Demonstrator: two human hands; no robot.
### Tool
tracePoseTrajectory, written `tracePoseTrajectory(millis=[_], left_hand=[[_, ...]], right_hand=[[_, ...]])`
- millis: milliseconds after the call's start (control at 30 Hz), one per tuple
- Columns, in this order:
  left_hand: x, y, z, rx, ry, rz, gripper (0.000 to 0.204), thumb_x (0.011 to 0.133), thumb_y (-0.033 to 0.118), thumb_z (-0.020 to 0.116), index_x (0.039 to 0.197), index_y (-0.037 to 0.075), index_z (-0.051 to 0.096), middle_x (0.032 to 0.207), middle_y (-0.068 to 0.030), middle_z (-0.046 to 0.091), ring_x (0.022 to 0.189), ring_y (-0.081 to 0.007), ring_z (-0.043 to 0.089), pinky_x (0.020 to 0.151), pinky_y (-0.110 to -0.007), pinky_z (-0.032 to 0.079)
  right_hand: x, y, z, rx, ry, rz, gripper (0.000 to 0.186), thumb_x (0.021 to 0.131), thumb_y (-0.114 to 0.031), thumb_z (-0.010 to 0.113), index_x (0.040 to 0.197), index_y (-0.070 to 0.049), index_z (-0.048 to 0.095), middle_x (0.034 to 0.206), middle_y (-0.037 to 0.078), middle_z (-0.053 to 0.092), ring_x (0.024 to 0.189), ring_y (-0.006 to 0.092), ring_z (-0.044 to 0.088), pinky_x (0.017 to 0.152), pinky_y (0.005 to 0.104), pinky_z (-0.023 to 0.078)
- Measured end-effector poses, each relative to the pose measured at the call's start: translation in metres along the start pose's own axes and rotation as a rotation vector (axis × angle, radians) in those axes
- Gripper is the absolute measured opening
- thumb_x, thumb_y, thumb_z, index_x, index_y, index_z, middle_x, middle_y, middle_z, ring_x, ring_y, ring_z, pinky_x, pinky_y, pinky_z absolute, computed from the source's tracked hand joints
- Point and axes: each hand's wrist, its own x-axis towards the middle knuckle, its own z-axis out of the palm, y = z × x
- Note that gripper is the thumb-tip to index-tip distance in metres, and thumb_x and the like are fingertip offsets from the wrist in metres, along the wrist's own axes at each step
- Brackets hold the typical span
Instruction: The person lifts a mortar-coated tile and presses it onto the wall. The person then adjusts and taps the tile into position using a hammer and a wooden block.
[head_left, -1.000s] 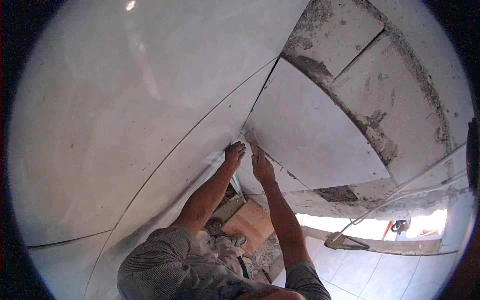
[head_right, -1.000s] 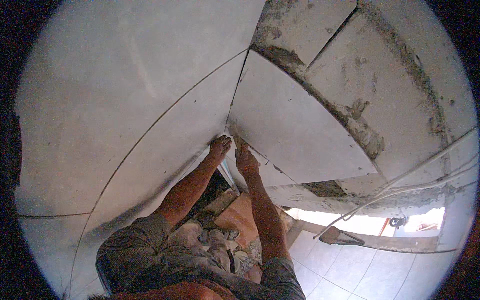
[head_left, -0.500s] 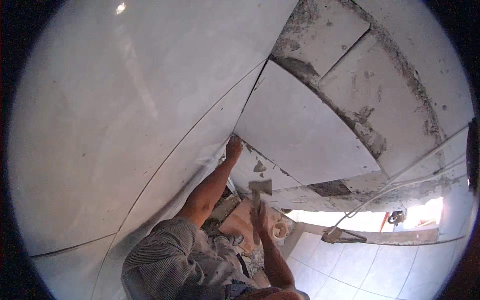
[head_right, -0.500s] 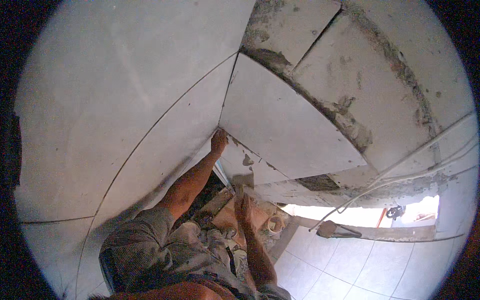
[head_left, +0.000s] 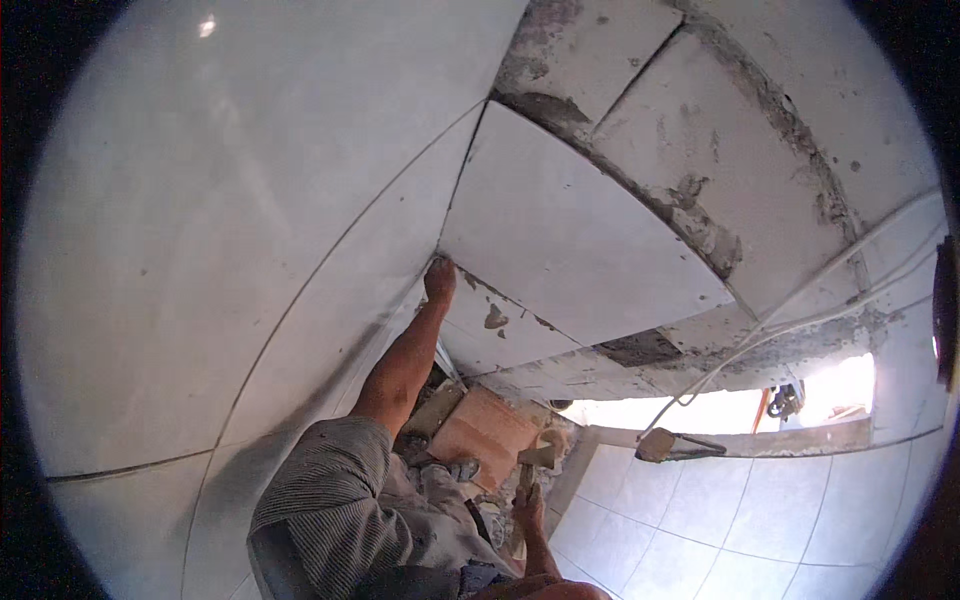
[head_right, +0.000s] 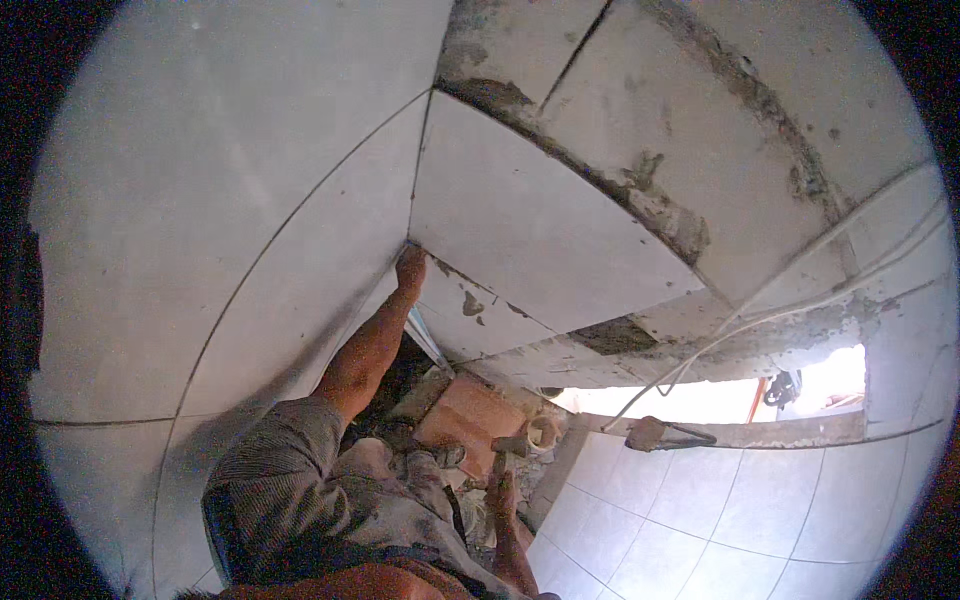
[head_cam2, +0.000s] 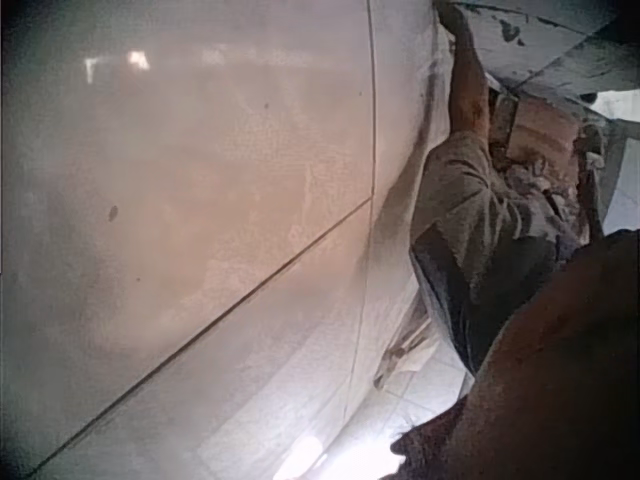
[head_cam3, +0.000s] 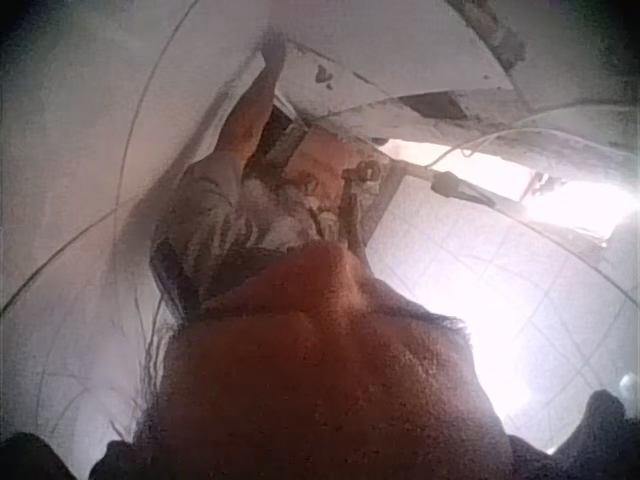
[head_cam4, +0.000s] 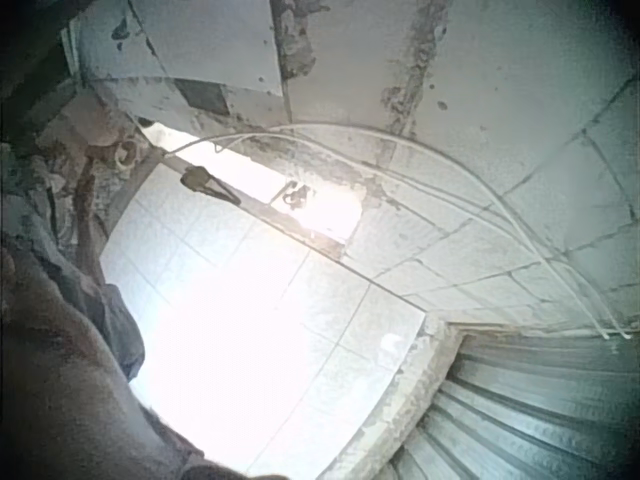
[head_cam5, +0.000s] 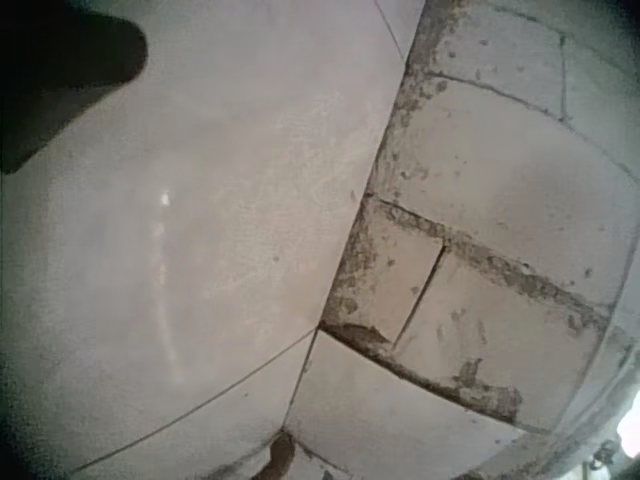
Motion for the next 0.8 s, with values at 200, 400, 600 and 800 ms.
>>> tracePoseTrajectory(millis=[200, 400, 600, 800], left_hand=[[-0.005, 0.017, -0.010, 0.186, -0.047, 0.079, 0.014, 0.080, 0.017, 0.048, 0.085, 0.007, 0.056, 0.086, -0.0119, 0.057, 0.074, -0.0245, 0.057, 0.066, -0.033, 0.048], [0.001, 0.014, -0.029, 0.284, -0.247, 0.300, 0.018, 0.076, 0.014, 0.048, 0.090, 0.005, 0.055, 0.088, -0.0122, 0.055, 0.084, -0.0256, 0.054, 0.076, -0.038, 0.045], [0.006, 0.008, -0.028, 0.210, -0.010, 0.220, 0.020, 0.072, 0.012, 0.050, 0.091, 0.006, 0.054, 0.088, -0.0118, 0.055, 0.085, -0.0233, 0.053, 0.072, -0.035, 0.045], [0.002, 0.033, -0.066, -1.201, -0.427, -1.037, 0.024, 0.083, 0.032, 0.047, 0.088, 0.009, 0.050, 0.071, -0.0055, 0.054, 0.051, -0.0136, 0.050, 0.047, -0.029, 0.042]], right_hand=[[-0.034, -0.016, -0.019, -0.235, 0.095, -0.117, 0.031, 0.083, -0.031, 0.050, 0.095, -0.004, 0.041, 0.071, 0.018, 0.055, 0.060, 0.0310, 0.056, 0.052, 0.0414, 0.042], [0.073, -0.142, 0.013, -0.218, -0.031, -0.412, 0.032, 0.082, -0.023, 0.049, 0.105, -0.002, 0.041, 0.081, 0.027, 0.053, 0.077, 0.0455, 0.051, 0.059, 0.0469, 0.041], [0.207, -0.222, 0.089, -0.347, 0.074, -0.862, 0.031, 0.082, -0.016, 0.051, 0.105, 0.002, 0.043, 0.087, 0.030, 0.052, 0.078, 0.0439, 0.053, 0.058, 0.0462, 0.044], [0.235, -0.270, 0.067, -0.571, -0.011, -0.949, 0.035, 0.083, -0.024, 0.049, 0.110, -0.003, 0.043, 0.107, 0.024, 0.050, 0.075, 0.0374, 0.057, 0.063, 0.0461, 0.047]])
